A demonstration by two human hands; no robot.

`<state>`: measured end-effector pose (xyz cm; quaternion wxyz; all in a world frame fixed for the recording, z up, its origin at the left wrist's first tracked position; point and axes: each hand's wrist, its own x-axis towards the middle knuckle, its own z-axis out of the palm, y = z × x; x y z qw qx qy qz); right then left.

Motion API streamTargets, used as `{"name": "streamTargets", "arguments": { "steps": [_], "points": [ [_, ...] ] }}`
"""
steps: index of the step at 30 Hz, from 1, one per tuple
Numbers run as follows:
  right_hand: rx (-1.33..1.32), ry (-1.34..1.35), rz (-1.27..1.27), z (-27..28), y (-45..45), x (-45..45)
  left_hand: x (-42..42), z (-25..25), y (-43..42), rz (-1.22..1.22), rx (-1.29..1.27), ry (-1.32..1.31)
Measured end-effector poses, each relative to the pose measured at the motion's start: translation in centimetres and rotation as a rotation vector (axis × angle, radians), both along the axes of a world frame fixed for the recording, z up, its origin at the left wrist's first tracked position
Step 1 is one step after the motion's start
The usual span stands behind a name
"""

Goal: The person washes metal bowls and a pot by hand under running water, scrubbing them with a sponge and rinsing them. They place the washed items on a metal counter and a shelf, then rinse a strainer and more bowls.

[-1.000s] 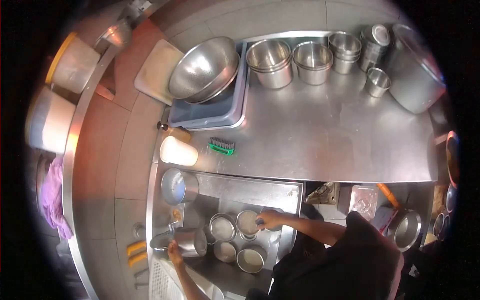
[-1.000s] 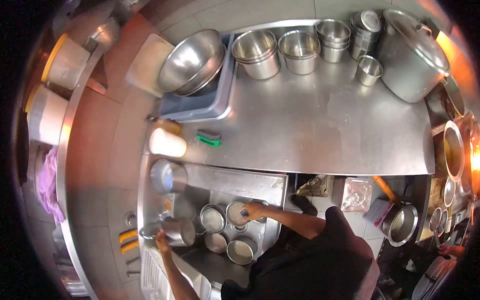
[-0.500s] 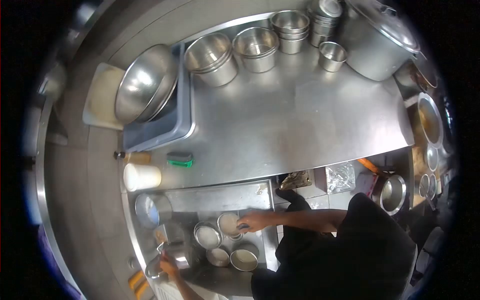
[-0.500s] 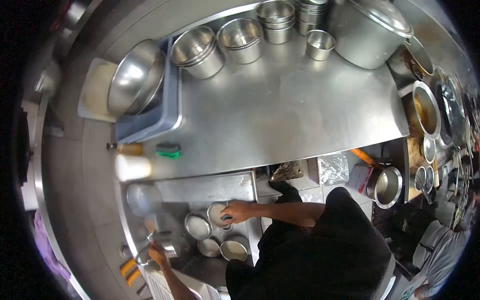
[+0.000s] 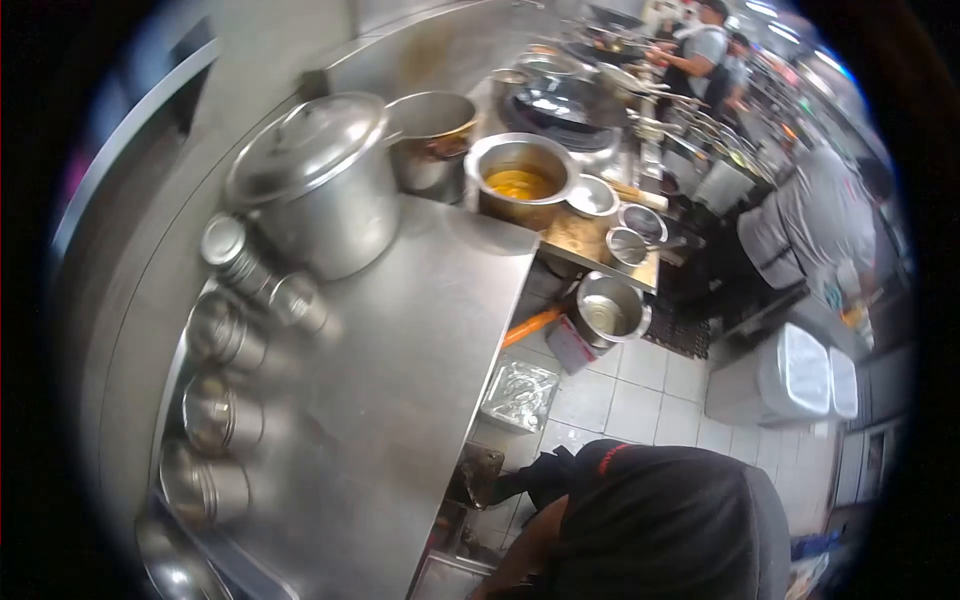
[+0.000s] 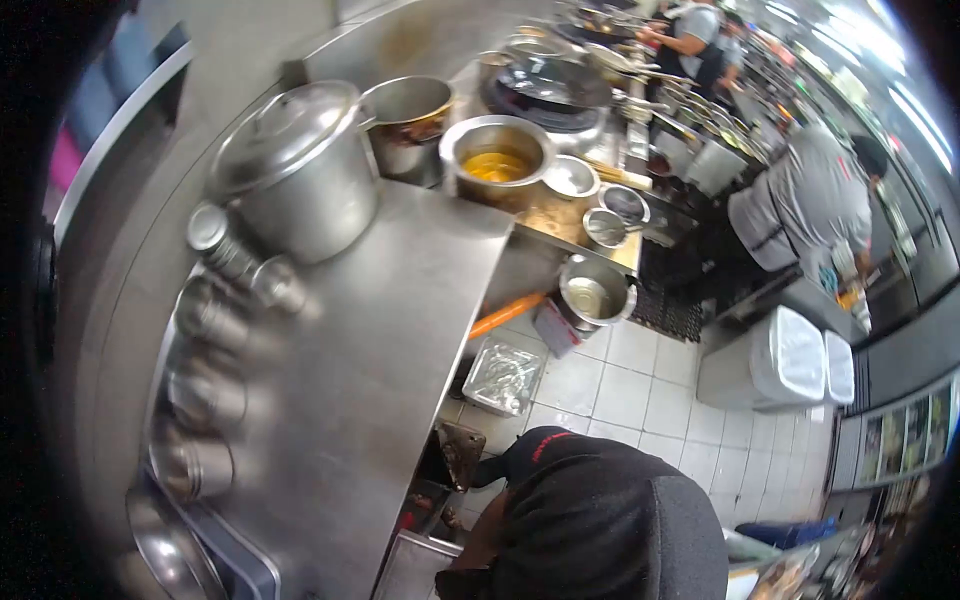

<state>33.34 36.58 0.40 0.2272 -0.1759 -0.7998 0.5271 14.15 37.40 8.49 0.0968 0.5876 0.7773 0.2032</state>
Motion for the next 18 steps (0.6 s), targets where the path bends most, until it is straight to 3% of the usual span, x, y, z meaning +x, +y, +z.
{"name": "streamTargets", "arguments": {
  "steps": [5, 12, 15, 18],
  "points": [
    [-0.018, -0.038, -0.199, -2.0, -1.1, 3.5, 2.7, 0.2, 6.3, -0.216, -0.005, -0.060],
    [-0.170, -0.341, -0.590, -1.5, -2.7, 23.9, 6.7, 0.3, 10.2, -0.421, -0.034, -0.152],
    [-0.141, -0.284, -0.609, -1.7, -4.8, 21.7, 7.9, 0.5, 10.5, -0.416, -0.054, -0.215],
    [-0.041, -0.107, -0.538, -2.4, -5.7, 13.5, 8.6, 0.9, 10.3, -0.401, -0.086, -0.270]
  ]
}}
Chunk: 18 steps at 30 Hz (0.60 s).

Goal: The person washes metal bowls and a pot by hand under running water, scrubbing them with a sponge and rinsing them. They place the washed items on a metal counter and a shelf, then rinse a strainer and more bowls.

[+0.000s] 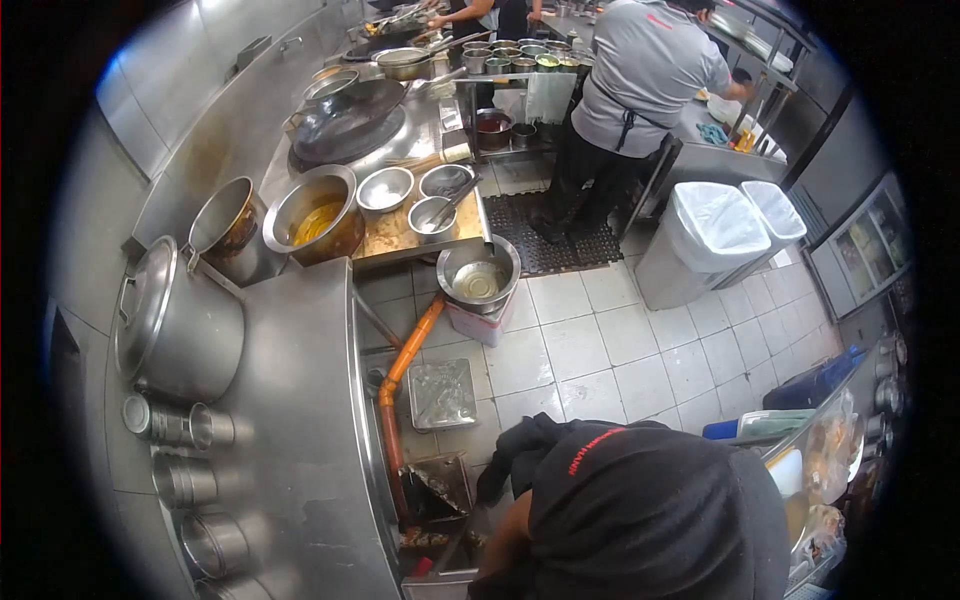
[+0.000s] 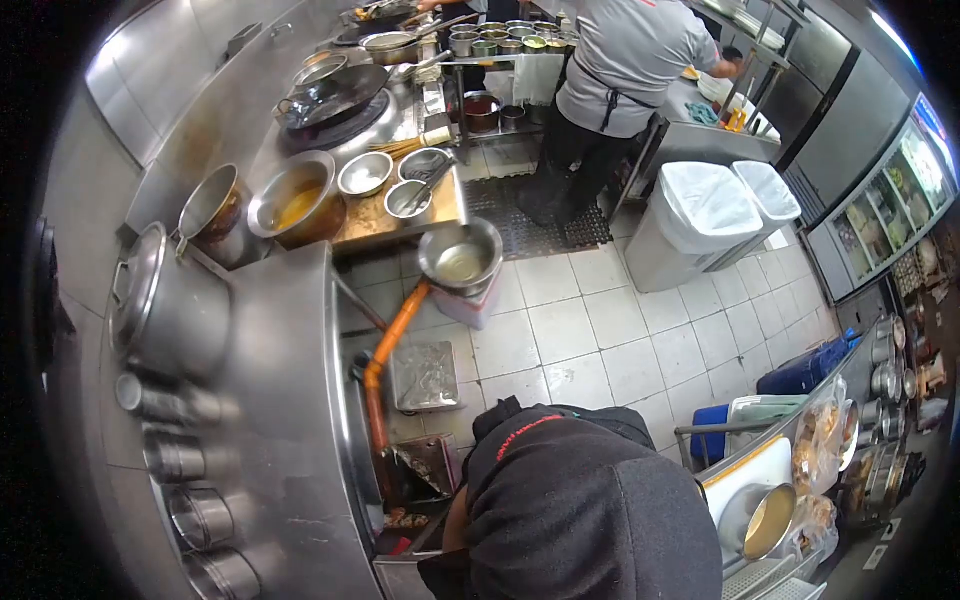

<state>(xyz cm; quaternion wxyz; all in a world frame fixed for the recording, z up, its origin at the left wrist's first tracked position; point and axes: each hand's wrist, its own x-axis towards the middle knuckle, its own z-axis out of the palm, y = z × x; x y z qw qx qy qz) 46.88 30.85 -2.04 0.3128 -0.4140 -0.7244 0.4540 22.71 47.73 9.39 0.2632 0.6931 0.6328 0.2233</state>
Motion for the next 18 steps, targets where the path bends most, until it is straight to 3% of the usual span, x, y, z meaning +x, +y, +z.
{"name": "streamTargets", "arguments": {
  "steps": [3, 13, 16, 18],
  "points": [
    [0.128, 0.095, 0.081, 0.2, -0.4, -6.4, 0.7, 0.6, -0.2, 0.033, -0.042, -0.054],
    [0.217, 0.117, 0.264, 2.3, -0.1, -7.8, 0.0, 3.4, -2.4, 0.208, -0.160, -0.271],
    [0.253, 0.188, 0.411, 2.7, 0.1, -10.1, -3.6, 4.5, -4.7, 0.372, -0.189, -0.412],
    [0.343, 0.395, 0.475, 0.1, -0.8, -13.4, -7.5, 5.8, -8.6, 0.558, -0.187, -0.553]
  ]
}}
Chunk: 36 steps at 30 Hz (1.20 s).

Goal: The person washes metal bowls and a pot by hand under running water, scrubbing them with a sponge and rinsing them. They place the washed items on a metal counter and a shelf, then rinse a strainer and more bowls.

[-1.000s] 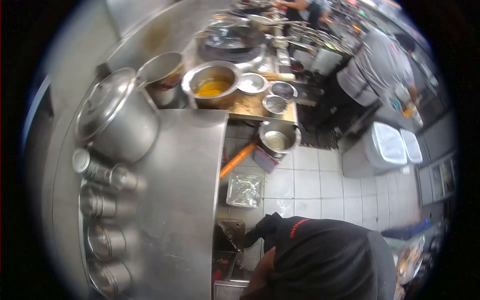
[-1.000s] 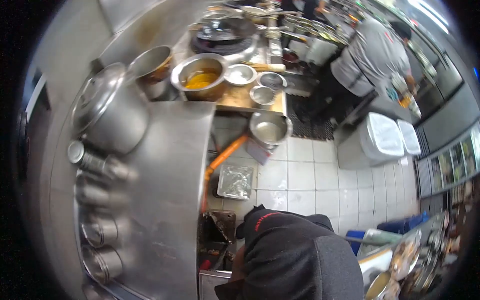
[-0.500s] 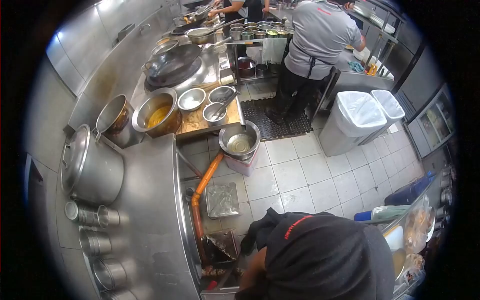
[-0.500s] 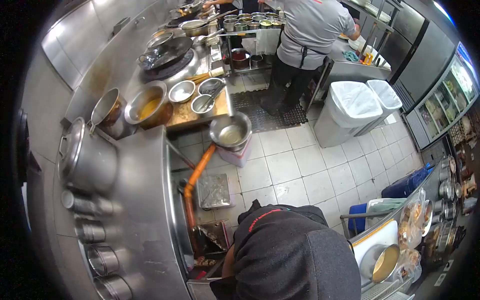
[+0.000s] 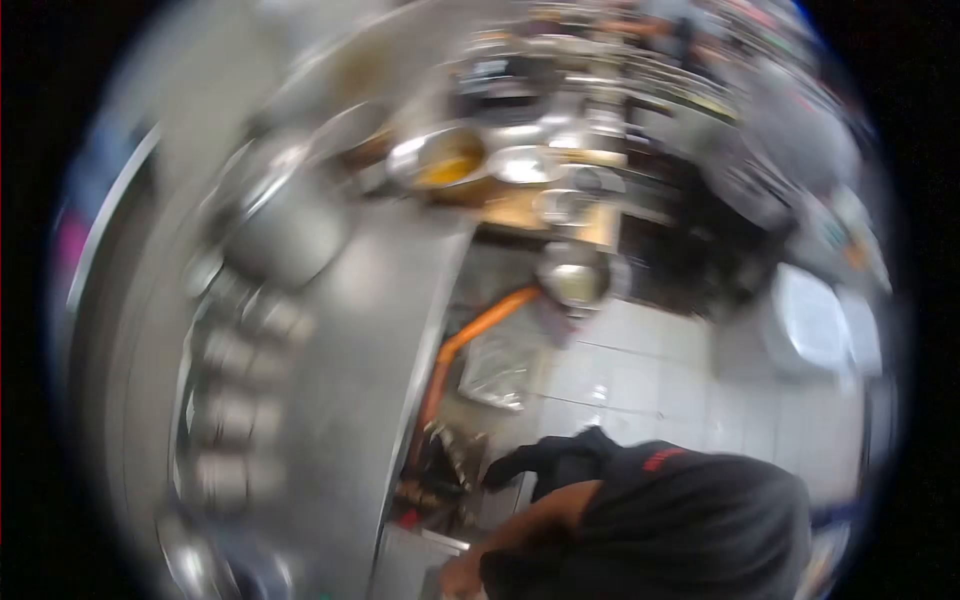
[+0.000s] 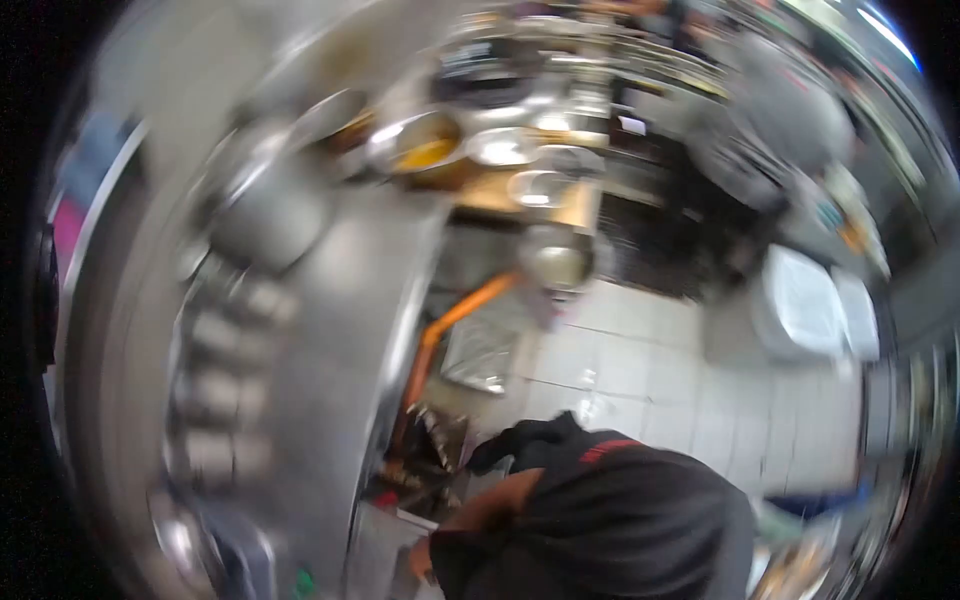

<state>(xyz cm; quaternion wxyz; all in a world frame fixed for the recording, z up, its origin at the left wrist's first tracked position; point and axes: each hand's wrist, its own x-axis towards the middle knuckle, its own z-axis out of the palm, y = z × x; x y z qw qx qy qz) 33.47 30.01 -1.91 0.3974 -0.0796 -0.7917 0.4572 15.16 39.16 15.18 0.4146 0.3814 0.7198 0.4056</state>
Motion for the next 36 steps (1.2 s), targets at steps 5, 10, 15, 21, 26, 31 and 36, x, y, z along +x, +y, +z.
{"name": "streamTargets", "arguments": {
  "steps": [5, 10, 15, 21, 26, 31, 36],
  "points": [
    [-0.097, -0.157, 0.331, 3.6, 0.1, 0.2, -4.6, 4.1, -8.2, 0.358, 0.101, -0.346],
    [-0.130, -0.442, 0.307, 6.5, 2.0, 1.8, -4.6, 11.8, 5.3, 0.094, 0.244, -0.189],
    [-0.176, -0.384, 0.385, 3.7, 1.3, 0.9, 7.3, 21.0, 31.0, -0.266, 0.601, 0.437],
    [-0.323, -0.373, 0.495, 4.7, 3.1, 1.1, 11.3, 17.5, 51.5, -0.405, 0.969, 0.993],
    [-0.352, -0.596, 0.584, 8.9, 6.1, 1.7, 9.9, 13.7, 44.7, -0.271, 1.056, 0.616],
    [-0.125, -0.605, 0.602, 8.3, 6.2, 1.3, 2.2, 7.2, 16.9, 0.316, 0.809, 0.431],
    [-0.278, -0.654, 0.571, 8.8, 5.7, -0.2, -0.1, -8.7, -14.8, 1.162, 0.133, 0.633]
  ]
}}
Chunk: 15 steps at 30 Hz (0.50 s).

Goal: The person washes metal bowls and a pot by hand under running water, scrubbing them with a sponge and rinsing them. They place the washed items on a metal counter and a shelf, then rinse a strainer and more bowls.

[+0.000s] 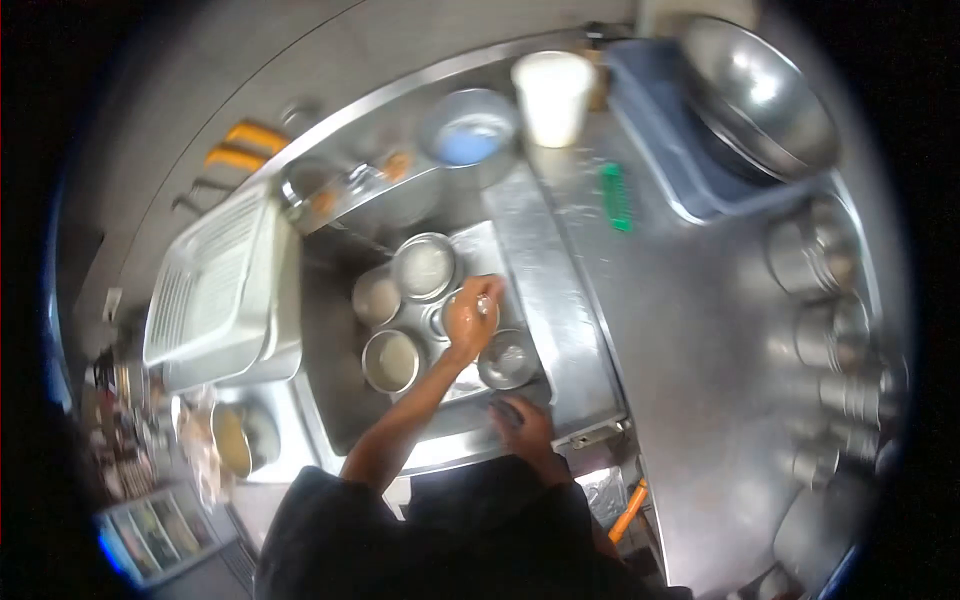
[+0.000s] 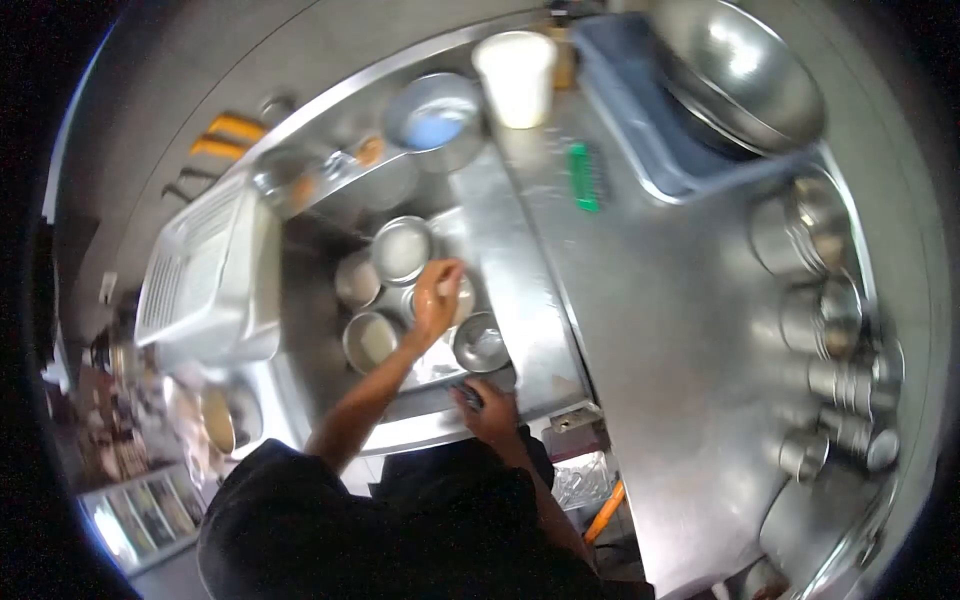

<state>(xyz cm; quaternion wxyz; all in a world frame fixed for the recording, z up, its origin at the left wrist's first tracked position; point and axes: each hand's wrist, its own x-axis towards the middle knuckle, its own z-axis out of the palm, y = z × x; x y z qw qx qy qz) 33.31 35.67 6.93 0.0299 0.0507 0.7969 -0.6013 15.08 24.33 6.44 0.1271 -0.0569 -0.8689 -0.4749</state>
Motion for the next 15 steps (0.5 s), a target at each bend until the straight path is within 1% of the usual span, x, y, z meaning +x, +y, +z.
{"name": "streamTargets", "arguments": {
  "steps": [2, 4, 5, 6, 7, 8, 10, 12, 14, 15],
  "points": [
    [-0.015, -0.033, 0.037, -1.1, -0.4, 0.0, 0.0, -7.1, -9.0, 0.155, -0.368, -0.043],
    [-0.009, -0.073, 0.036, -0.9, -1.0, -0.5, -0.5, -11.9, -13.7, 0.119, -0.424, -0.197],
    [0.029, -0.114, 0.028, -0.2, -1.2, -0.6, -1.1, -14.1, -14.9, -0.107, -0.406, -0.247],
    [0.070, -0.143, 0.024, 0.0, -1.3, -0.9, -1.4, -17.0, -15.6, -0.333, -0.608, -0.196],
    [0.176, -0.099, 0.056, -0.3, -1.3, -1.1, -1.5, -19.1, -15.2, -0.415, -0.664, -0.396],
    [0.189, -0.107, 0.069, -0.3, -1.8, -1.1, -1.4, -20.6, -14.4, -0.504, -0.716, -0.595],
    [0.153, -0.087, -0.099, -0.3, -2.6, -1.5, 0.7, -22.7, -12.9, -0.551, -0.724, -0.480],
    [0.196, -0.055, -0.084, -0.5, -3.1, -2.0, 3.9, -27.7, -14.2, -0.694, -0.865, -0.225],
    [0.228, -0.017, -0.085, -1.0, -3.4, -2.6, 2.9, -24.1, -13.1, -0.700, -0.955, -0.626],
    [0.145, -0.126, -0.145, -1.3, -3.4, -2.6, 3.1, -25.8, -13.6, -0.704, -0.949, -0.623]
  ]
}}
